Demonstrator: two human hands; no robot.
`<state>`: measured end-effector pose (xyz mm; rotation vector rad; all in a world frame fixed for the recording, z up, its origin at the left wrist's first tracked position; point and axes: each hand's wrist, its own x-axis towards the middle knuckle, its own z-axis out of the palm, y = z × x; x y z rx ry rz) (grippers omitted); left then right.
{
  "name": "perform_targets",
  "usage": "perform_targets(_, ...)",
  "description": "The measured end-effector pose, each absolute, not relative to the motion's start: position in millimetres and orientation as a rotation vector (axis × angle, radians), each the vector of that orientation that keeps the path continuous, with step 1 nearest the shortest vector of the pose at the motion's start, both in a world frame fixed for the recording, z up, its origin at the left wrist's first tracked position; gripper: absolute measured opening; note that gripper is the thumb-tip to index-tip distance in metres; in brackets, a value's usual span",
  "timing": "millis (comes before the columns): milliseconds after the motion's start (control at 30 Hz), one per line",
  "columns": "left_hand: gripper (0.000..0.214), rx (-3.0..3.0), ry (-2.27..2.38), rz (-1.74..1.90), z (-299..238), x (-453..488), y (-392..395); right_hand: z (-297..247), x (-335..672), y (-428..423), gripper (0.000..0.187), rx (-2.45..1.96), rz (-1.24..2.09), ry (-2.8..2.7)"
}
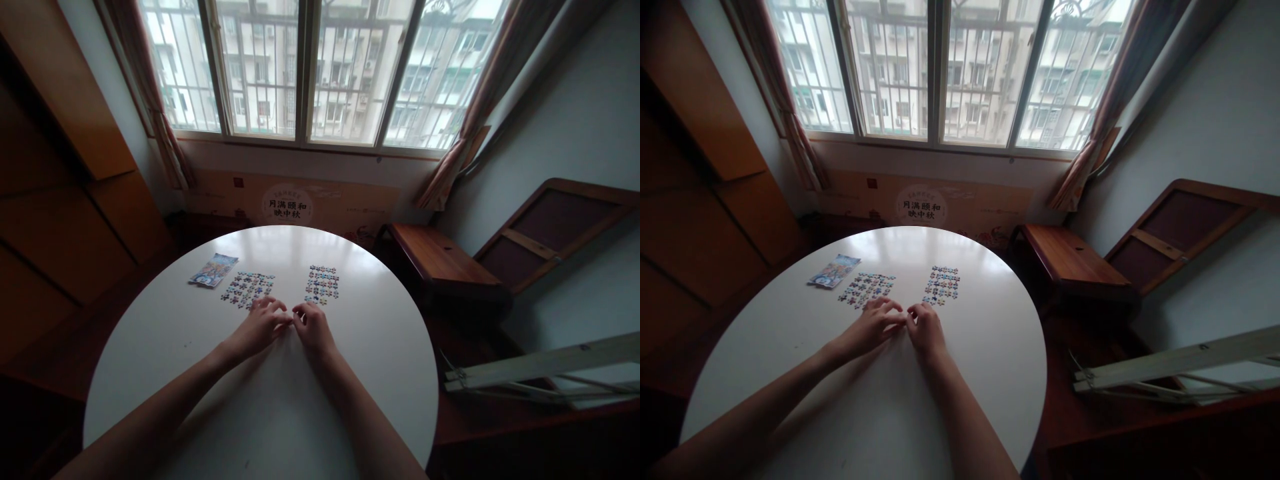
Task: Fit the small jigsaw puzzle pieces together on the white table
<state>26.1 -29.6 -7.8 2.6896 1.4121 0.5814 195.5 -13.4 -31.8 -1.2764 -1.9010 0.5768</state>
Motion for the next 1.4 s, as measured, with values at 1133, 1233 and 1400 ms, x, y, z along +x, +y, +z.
perform_targets(1133, 0.017, 2.377, 1.458, 0.804, -26, 23, -46, -15, 202, -26, 0.012, -1.354, 0.666, -2.168)
perform_targets(1233, 0.017, 2.360, 1.457, 0.821, -26, 24, -45, -16, 202, -26, 0.009, -1.364, 0.667, -2.162)
perform_targets(1400, 0.015, 2.369, 1.443, 0.839, -30, 23, -44, -20, 203, -23, 0.006, -1.357, 0.712, -2.157)
